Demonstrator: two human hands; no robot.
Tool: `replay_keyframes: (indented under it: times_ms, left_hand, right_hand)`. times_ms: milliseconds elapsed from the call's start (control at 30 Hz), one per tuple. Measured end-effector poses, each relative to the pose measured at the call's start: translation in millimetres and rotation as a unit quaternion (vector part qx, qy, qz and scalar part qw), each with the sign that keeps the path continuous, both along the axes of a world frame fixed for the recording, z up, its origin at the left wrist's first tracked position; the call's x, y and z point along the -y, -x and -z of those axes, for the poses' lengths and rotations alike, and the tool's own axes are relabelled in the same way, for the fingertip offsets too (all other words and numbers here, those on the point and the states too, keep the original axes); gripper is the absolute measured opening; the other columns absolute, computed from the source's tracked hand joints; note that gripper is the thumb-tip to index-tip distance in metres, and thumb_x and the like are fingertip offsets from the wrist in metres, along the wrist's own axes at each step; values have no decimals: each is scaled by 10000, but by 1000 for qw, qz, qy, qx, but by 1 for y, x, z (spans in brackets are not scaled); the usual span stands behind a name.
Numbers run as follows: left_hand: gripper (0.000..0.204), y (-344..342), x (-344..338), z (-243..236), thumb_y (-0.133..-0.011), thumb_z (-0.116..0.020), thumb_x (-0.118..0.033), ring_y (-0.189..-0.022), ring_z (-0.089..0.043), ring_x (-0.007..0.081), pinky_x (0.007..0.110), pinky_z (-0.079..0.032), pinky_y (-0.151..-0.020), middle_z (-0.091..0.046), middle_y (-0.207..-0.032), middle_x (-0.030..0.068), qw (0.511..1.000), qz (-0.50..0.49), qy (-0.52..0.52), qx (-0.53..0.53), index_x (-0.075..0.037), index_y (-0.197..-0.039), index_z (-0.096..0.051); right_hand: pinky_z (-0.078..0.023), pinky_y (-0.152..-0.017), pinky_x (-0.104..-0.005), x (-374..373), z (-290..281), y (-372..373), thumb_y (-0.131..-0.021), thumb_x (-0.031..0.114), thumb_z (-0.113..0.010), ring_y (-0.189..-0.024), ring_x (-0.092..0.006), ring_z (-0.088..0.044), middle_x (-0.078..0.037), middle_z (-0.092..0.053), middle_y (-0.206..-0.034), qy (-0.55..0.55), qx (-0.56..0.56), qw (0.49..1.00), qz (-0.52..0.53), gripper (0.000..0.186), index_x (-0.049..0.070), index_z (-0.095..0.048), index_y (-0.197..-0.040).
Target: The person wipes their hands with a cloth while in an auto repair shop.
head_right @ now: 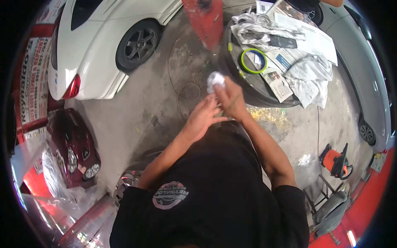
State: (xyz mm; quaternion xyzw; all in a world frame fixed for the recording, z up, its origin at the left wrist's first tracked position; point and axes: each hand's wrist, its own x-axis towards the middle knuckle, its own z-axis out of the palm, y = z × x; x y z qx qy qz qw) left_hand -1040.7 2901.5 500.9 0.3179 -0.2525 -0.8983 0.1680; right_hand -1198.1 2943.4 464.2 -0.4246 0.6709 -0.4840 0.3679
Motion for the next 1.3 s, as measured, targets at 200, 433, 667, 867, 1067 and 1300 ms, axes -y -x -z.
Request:
replay_keyframes:
  times_ms: [200, 433, 667, 867, 1067, 1300]
  left_hand:
    - [337, -15, 15, 39, -1055, -485, -257, -940, -686, 230, 379, -594, -762, -678, -1073, 128, 979, -49, 158, 116, 39, -1152, -614]
    - [590, -27, 27, 37, -1048, -424, -586, -908, -680, 205, 389, -579, -709, -679, -1037, 91, 985, -126, 70, 97, -42, -1192, -599]
    - [417, -53, 24, 74, -1053, -537, -375, -1068, -659, 261, 443, -534, -953, -651, -1199, 125, 982, -176, -34, 53, -40, -1300, -560]
    - [320, -104, 32, 51, -1003, -654, -289, -749, -692, 165, 350, -604, -581, -699, -978, 69, 942, -266, 120, 169, -21, -1176, -634]
    - [319, -176, 64, 63, -1000, -647, -261, -954, -632, 135, 296, -511, -828, -675, -1009, 42, 883, -358, 171, 248, 23, -1144, -658]
    - [369, -460, 150, 108, -1065, -407, -297, -817, -685, 242, 375, -576, -727, -705, -980, 119, 890, -443, 5, -103, -38, -1197, -636]
  right_hand:
    - [-464, -1011, -337, -13, -30, -42, -1031, 213, -585, -1187, -181, -567, -70, -620, -1262, -34, 250, 967, -40, 417, 36, -525, -1405]
    - [-473, -1055, -408, -23, -14, -43, -817, -51, -603, -1272, -407, -562, -232, -526, -1415, 115, -89, 985, -92, 575, 61, -576, -1381]
    - [-359, -1122, -566, -10, 0, -83, -945, 233, -617, -1354, -424, -452, -207, -536, -1381, 37, -301, 932, -197, 433, 33, -541, -1321]
    - [-521, -946, -461, 24, 32, -79, -911, 112, -659, -1073, -400, -663, -223, -657, -1230, 158, 4, 959, -234, 234, 0, -701, -1113]
    - [-516, -945, -405, 86, 13, -222, -920, 50, -611, -1126, -387, -606, -259, -629, -1175, -138, 36, 946, -289, 272, -13, -636, -1183]
    - [-465, -1071, -458, 188, -8, -410, -895, 6, -621, -1341, -399, -504, -211, -585, -1368, 221, -95, 795, -557, 342, 27, -655, -1234]
